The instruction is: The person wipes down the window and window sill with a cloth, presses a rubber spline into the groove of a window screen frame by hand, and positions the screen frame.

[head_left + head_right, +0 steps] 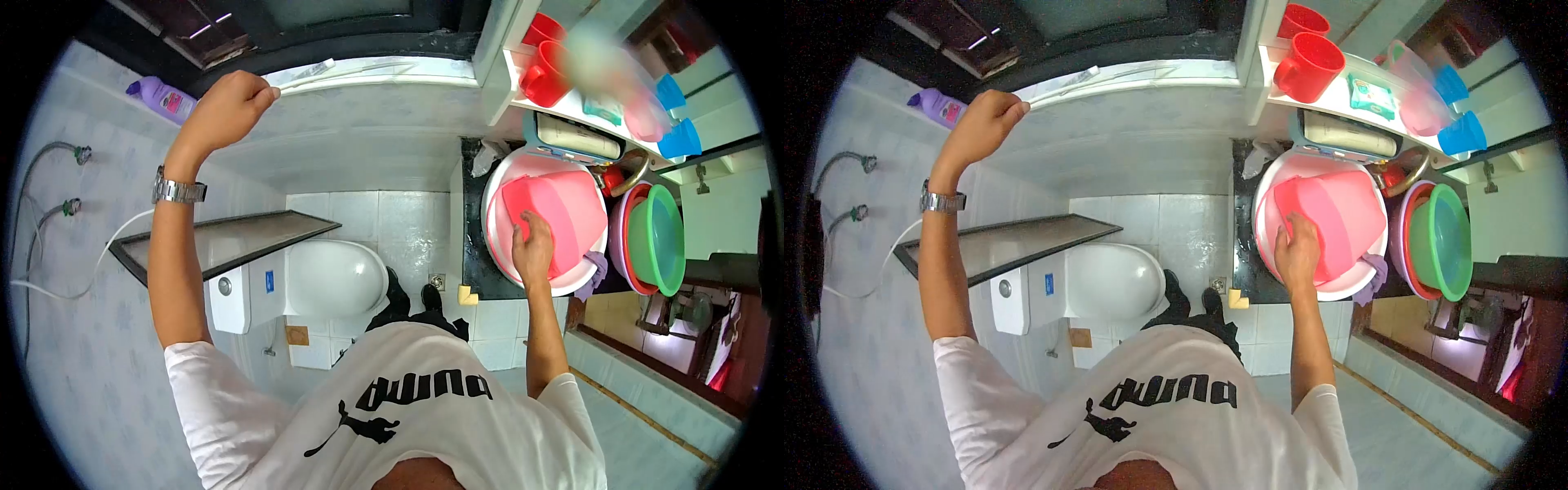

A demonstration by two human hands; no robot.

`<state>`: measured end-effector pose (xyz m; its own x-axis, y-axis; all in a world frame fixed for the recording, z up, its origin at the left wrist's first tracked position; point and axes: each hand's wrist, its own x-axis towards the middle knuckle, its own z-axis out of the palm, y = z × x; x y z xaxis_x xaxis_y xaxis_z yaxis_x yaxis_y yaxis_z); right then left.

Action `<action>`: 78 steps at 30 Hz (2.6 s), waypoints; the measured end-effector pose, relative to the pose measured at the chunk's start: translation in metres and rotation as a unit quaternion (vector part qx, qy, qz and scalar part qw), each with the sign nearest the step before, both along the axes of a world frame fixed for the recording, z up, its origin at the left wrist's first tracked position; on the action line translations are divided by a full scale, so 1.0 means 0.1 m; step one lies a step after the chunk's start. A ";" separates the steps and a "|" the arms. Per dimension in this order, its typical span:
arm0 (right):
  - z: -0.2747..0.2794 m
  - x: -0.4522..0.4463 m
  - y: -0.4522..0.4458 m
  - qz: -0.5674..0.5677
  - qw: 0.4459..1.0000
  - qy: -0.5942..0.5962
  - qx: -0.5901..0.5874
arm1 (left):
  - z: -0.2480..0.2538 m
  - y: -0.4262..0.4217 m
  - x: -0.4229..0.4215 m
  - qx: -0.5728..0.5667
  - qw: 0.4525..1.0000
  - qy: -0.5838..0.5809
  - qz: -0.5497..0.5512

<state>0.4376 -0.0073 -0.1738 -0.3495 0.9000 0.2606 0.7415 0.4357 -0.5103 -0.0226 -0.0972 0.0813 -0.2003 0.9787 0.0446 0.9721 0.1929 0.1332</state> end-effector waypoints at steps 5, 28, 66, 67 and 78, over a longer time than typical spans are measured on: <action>0.07 -0.04 0.01 0.006 1.000 0.019 -0.023 | 0.03 -0.09 -0.09 -0.049 0.999 0.014 0.003; 0.42 -1.43 -0.11 0.099 0.986 0.113 -0.077 | -0.06 -1.37 -1.50 -0.040 0.922 0.233 0.308; 1.40 -7.61 1.00 0.331 0.879 -0.334 0.082 | -0.33 -1.33 -1.70 -0.061 0.911 0.139 0.384; 1.39 -7.61 1.02 0.320 0.883 -0.333 0.083 | -0.34 -1.35 -1.69 -0.058 0.911 0.141 0.384; 1.33 -7.90 1.09 0.285 0.889 -0.356 0.047 | -0.47 -1.69 -1.67 -0.030 0.915 0.096 0.390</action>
<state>-0.3520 0.1020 -0.0412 -0.8485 0.5090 -0.1448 0.5061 0.8605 0.0586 -0.1891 -0.2658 0.0340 -0.8336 0.5428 0.1020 0.5396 0.8398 -0.0591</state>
